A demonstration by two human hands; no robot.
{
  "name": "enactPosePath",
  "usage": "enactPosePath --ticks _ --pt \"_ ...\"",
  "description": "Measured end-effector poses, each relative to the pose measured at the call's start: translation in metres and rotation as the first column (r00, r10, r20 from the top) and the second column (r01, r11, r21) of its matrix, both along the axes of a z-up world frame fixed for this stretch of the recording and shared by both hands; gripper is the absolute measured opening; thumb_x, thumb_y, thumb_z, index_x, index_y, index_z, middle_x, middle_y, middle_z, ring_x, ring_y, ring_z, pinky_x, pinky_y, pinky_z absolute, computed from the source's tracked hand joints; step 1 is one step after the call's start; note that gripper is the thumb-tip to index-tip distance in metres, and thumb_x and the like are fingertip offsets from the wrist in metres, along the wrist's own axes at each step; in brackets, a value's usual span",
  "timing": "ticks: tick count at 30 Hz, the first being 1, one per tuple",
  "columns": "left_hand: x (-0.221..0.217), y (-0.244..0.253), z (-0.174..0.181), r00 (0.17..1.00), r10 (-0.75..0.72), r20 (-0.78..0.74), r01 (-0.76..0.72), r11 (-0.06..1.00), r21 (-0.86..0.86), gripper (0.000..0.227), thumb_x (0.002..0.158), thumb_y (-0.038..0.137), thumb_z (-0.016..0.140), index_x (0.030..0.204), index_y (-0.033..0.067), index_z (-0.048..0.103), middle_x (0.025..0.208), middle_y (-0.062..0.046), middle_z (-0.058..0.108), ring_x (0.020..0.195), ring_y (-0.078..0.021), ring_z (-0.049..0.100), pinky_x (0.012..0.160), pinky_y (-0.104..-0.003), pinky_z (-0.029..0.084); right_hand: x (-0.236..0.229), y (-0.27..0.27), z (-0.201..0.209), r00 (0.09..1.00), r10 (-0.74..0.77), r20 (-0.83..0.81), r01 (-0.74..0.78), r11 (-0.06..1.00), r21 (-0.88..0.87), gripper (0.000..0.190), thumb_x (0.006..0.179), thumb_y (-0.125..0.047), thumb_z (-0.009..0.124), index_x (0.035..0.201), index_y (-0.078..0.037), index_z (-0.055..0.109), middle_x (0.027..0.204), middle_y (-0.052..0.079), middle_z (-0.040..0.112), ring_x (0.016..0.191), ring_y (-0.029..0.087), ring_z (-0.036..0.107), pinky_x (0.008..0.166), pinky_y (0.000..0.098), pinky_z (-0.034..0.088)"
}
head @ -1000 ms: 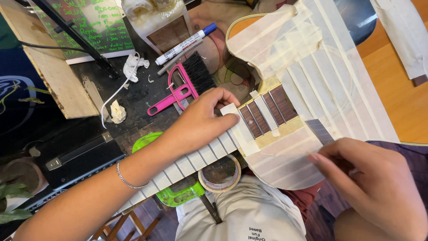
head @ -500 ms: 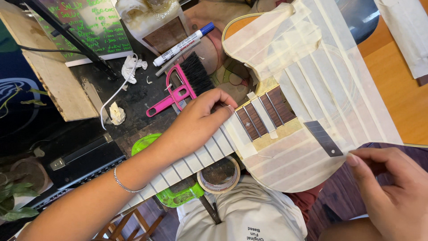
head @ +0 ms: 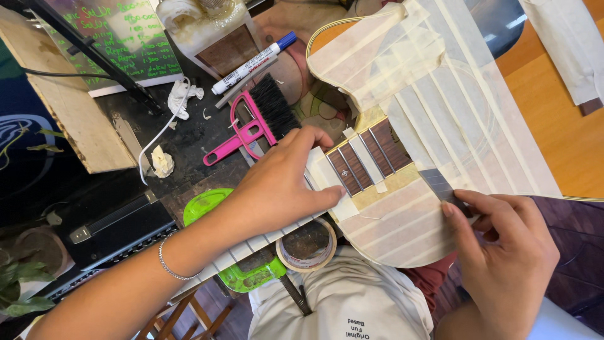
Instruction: The person applies masking tape to the guitar fretboard, smoothing it down and cutting it with a utility knife. They continue taping and trimming sections of the fretboard throughout the clip.
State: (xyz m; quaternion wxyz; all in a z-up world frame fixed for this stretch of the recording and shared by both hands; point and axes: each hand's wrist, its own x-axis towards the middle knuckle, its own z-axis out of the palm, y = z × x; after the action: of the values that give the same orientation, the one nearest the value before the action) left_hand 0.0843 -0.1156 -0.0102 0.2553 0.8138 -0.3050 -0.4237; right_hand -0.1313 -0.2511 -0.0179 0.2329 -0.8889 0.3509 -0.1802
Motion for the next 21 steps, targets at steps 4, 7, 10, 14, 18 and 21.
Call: enactPosePath --ticks 4,7,10,14,18,21 --pt "-0.002 0.001 0.001 0.999 -0.022 0.030 0.023 1.000 -0.015 0.057 0.062 0.038 0.067 0.111 0.0203 0.043 0.112 -0.004 0.054 0.098 -0.0230 0.056 0.075 -0.038 0.042 -0.006 0.002 -0.003 1.000 -0.014 0.026 0.014 1.000 0.013 0.018 0.088 -0.008 0.076 0.101 0.001 0.069 0.092 0.014 0.055 0.065 0.014 0.047 0.067 0.0239 0.041" --pt "-0.003 0.001 0.005 0.999 -0.037 0.039 0.036 0.999 0.031 0.064 0.063 0.043 0.072 0.113 0.0196 0.041 0.118 -0.003 0.051 0.100 -0.0234 0.056 0.076 -0.040 0.043 -0.009 0.002 -0.006 0.999 -0.036 0.041 0.036 0.999 -0.002 0.020 0.087 -0.010 0.080 0.100 0.001 0.069 0.089 0.013 0.055 0.062 0.013 0.047 0.066 0.0237 0.041" --pt "-0.006 0.002 0.002 0.996 -0.030 0.084 0.030 1.000 0.002 0.064 0.062 0.043 0.073 0.113 0.0189 0.042 0.115 -0.003 0.052 0.100 -0.0243 0.056 0.075 -0.041 0.043 -0.010 0.005 -0.009 0.996 -0.085 0.023 0.085 0.996 -0.004 0.024 0.086 -0.014 0.081 0.098 0.001 0.066 0.079 0.009 0.052 0.070 0.015 0.046 0.070 0.0257 0.040" --pt "-0.005 0.005 -0.004 0.997 0.006 0.075 -0.001 0.998 -0.059 0.059 0.064 0.044 0.071 0.111 0.0178 0.044 0.117 -0.002 0.053 0.102 -0.0224 0.056 0.076 -0.039 0.043 -0.009 0.006 -0.012 0.964 -0.263 0.030 0.254 0.950 0.179 0.029 0.085 -0.014 0.081 0.100 -0.002 0.059 0.068 0.002 0.040 0.061 0.008 0.036 0.061 0.0196 0.033" --pt "0.004 0.010 -0.018 0.995 0.101 0.019 -0.096 0.982 -0.161 0.028 0.080 0.040 0.058 0.095 0.0170 0.053 0.094 0.001 0.062 0.079 -0.0151 0.055 0.068 -0.031 0.041 -0.013 -0.001 -0.010 0.936 -0.351 -0.040 0.344 0.879 0.330 0.035 0.085 -0.016 0.075 0.104 -0.006 0.048 0.073 0.003 0.047 0.061 0.007 0.042 0.060 0.0190 0.038" --pt "0.010 0.012 -0.026 0.987 0.160 -0.028 -0.162 0.965 -0.208 0.018 0.085 0.035 0.055 0.082 0.0175 0.058 0.077 0.006 0.064 0.066 -0.0081 0.050 0.060 -0.027 0.038 -0.021 -0.007 -0.012 0.945 -0.324 0.030 0.269 0.830 0.489 0.031 0.086 -0.009 0.068 0.107 -0.004 0.046 0.080 0.007 0.049 0.065 0.009 0.047 0.059 0.0197 0.044"
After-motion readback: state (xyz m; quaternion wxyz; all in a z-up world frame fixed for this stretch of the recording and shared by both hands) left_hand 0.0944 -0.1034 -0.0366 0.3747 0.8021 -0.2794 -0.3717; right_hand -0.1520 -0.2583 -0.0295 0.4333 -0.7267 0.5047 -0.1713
